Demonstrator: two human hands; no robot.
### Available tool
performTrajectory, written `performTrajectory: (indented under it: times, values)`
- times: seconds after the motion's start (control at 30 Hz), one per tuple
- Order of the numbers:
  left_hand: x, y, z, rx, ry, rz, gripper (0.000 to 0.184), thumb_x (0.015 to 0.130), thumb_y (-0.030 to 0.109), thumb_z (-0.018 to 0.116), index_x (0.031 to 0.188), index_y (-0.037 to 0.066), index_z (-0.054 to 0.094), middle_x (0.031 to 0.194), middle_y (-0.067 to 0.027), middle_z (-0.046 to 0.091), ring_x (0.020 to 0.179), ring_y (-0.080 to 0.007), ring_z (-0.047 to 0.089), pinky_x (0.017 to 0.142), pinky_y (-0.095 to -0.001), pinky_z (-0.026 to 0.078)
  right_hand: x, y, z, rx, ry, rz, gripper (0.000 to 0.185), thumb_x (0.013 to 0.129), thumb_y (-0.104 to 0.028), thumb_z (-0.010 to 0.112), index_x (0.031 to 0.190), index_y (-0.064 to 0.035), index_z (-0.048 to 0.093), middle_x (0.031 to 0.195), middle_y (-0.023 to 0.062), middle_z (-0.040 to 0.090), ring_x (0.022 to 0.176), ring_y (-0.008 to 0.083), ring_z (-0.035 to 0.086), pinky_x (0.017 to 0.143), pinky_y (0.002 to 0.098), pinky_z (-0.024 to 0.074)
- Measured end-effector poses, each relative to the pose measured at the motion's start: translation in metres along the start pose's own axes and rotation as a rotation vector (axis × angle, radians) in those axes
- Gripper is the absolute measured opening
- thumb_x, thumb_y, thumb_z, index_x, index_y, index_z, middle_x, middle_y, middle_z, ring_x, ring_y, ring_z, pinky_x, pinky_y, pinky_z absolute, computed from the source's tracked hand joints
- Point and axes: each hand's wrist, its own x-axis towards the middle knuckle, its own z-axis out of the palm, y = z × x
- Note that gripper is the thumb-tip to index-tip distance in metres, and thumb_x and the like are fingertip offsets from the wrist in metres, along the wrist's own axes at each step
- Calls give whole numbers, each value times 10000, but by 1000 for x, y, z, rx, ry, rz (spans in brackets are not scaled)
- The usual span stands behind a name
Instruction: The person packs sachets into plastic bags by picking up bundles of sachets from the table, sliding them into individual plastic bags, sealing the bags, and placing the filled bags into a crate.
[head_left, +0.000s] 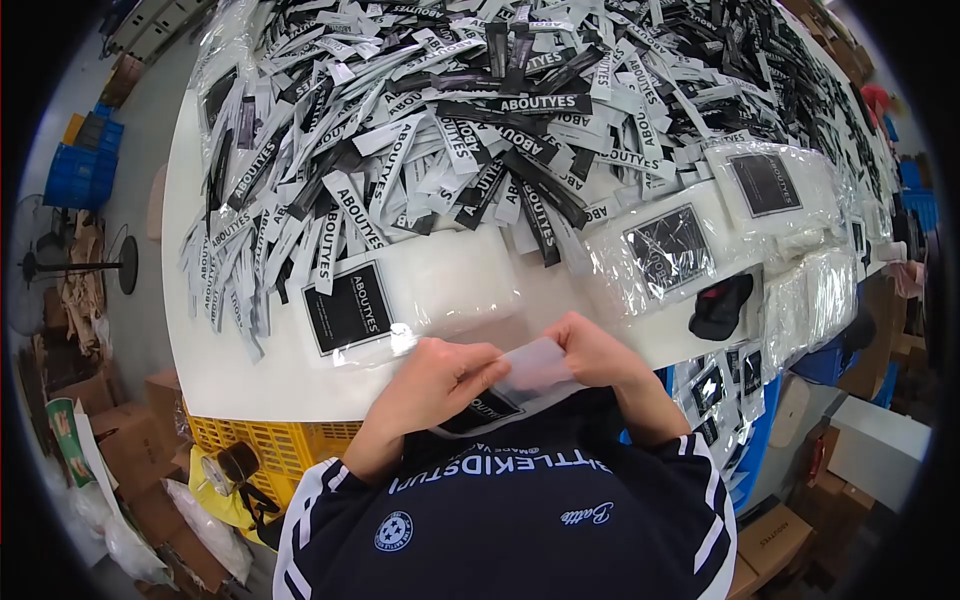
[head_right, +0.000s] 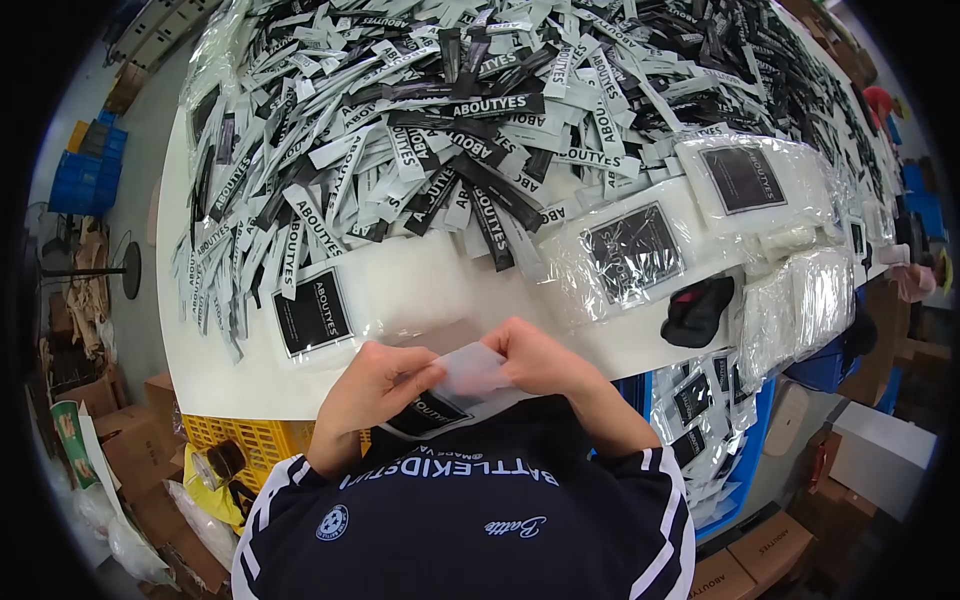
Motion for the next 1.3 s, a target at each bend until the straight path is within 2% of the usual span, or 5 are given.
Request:
performTrajectory:
  times: [0.17,0.33,0.77,1.03,1.3]
  values:
    - [3,-4,-1,-267,198,90,143,816,126,682,877,0,651,659,-114,600,552,-209,562,518,-297,419,1,-13,17,810,278,-231,243,793,-146,726,955,32,691,801,53,685,734,88,607,646,232,475]
    - [9,8,8,-380,215,84,102,843,66,642,903,-14,661,749,-72,627,635,-142,578,561,-253,427,-8,-13,30,-98,432,-394,149,841,-114,673,965,-37,704,762,95,697,619,112,632,584,255,482]
    - [23,9,34,-158,117,189,237,957,193,488,976,2,627,850,-149,624,750,-297,606,664,-353,470,-47,-10,2,-366,662,-515,152,801,-74,693,949,-45,711,724,107,675,587,161,630,539,231,456]
    - [4,-28,19,117,562,165,203,800,89,662,994,33,655,967,-130,638,910,-304,597,797,-364,470,-181,-43,-12,-957,703,460,381,740,-118,710,1105,-39,635,911,143,681,819,331,651,743,334,505]
    - [4,-48,13,536,667,117,541,723,172,744,1201,11,551,1323,-162,502,1269,-362,419,1036,-434,317,5,-29,-40,-891,882,-467,532,759,-39,653,1259,20,484,1228,181,542,1125,328,528,970,357,418]
